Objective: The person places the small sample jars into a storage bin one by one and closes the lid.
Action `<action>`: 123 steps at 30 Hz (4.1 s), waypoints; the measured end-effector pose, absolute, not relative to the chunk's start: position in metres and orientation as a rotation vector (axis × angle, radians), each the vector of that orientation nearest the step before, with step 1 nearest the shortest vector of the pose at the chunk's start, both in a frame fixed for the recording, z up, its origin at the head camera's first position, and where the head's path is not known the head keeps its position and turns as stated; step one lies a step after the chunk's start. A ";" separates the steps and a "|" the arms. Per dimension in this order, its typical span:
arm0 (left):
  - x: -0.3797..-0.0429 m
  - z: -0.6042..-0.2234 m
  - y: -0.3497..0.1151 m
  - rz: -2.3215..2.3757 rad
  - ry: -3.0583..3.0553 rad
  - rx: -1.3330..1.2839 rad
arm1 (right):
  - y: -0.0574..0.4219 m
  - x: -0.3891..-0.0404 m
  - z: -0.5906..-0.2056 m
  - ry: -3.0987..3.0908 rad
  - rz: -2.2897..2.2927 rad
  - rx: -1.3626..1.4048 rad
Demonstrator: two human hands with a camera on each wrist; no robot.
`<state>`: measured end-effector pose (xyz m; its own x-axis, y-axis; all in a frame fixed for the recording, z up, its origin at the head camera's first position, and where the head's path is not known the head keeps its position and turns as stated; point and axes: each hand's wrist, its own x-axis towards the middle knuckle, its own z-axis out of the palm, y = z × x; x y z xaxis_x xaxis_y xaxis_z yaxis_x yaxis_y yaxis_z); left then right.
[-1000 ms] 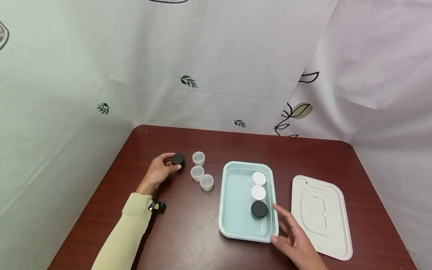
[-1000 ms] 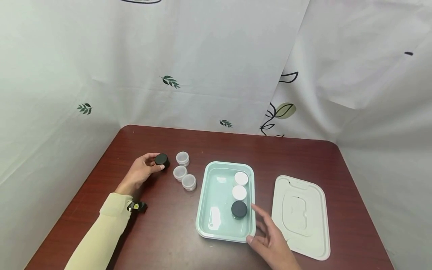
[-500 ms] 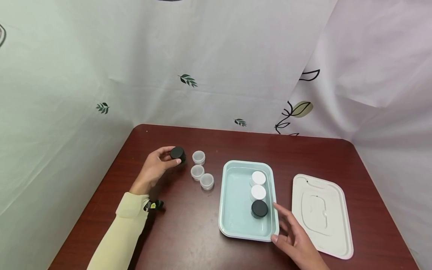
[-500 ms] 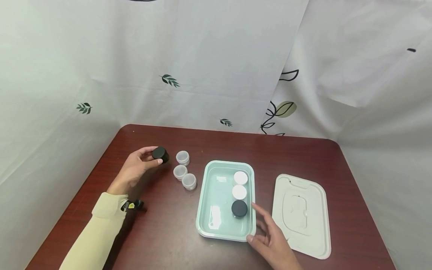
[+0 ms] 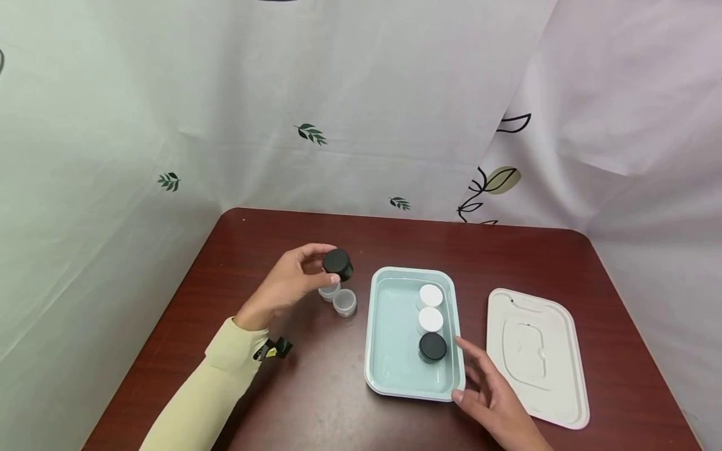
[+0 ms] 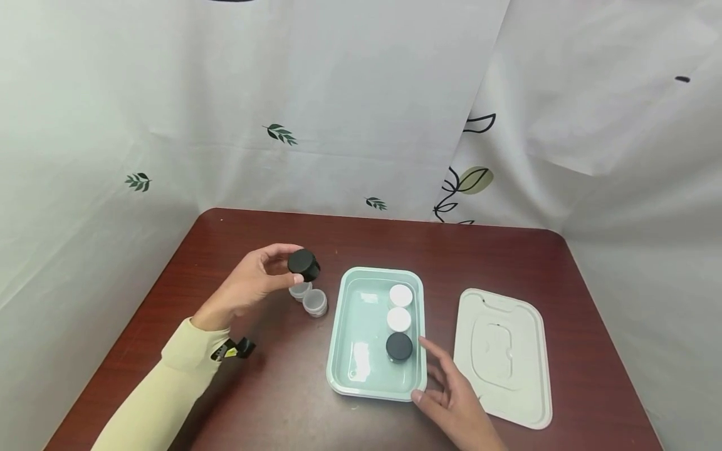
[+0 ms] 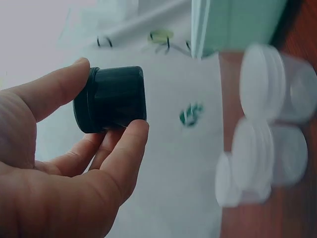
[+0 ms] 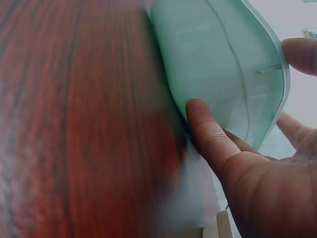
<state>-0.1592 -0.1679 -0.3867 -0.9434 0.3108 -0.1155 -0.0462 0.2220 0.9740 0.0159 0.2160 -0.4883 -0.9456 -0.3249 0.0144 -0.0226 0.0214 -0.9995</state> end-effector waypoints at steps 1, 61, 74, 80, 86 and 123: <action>-0.157 -0.384 -0.163 1.771 2.204 0.269 | 0.216 0.016 -0.488 2.071 -2.028 -0.370; -0.073 -0.425 -0.019 0.640 2.455 1.139 | 0.217 0.016 -0.486 2.097 -1.997 -0.391; -0.073 -0.426 -0.017 0.597 2.438 1.217 | 0.217 0.015 -0.488 2.093 -1.999 -0.397; -0.074 -0.426 -0.017 0.609 2.429 1.186 | 0.217 0.015 -0.488 2.084 -2.005 -0.405; -0.078 -0.421 -0.020 0.650 2.421 1.124 | 0.217 0.015 -0.489 2.106 -1.994 -0.410; -0.120 -0.424 -0.135 1.622 2.566 0.184 | 0.217 0.016 -0.489 2.151 -1.979 -0.406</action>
<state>-0.1199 -0.1351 -0.4245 -0.9876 0.1554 -0.0204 0.0483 0.4255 0.9037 0.0155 0.2170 -0.4886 -0.9445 -0.3255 0.0450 -0.0719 0.0712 -0.9949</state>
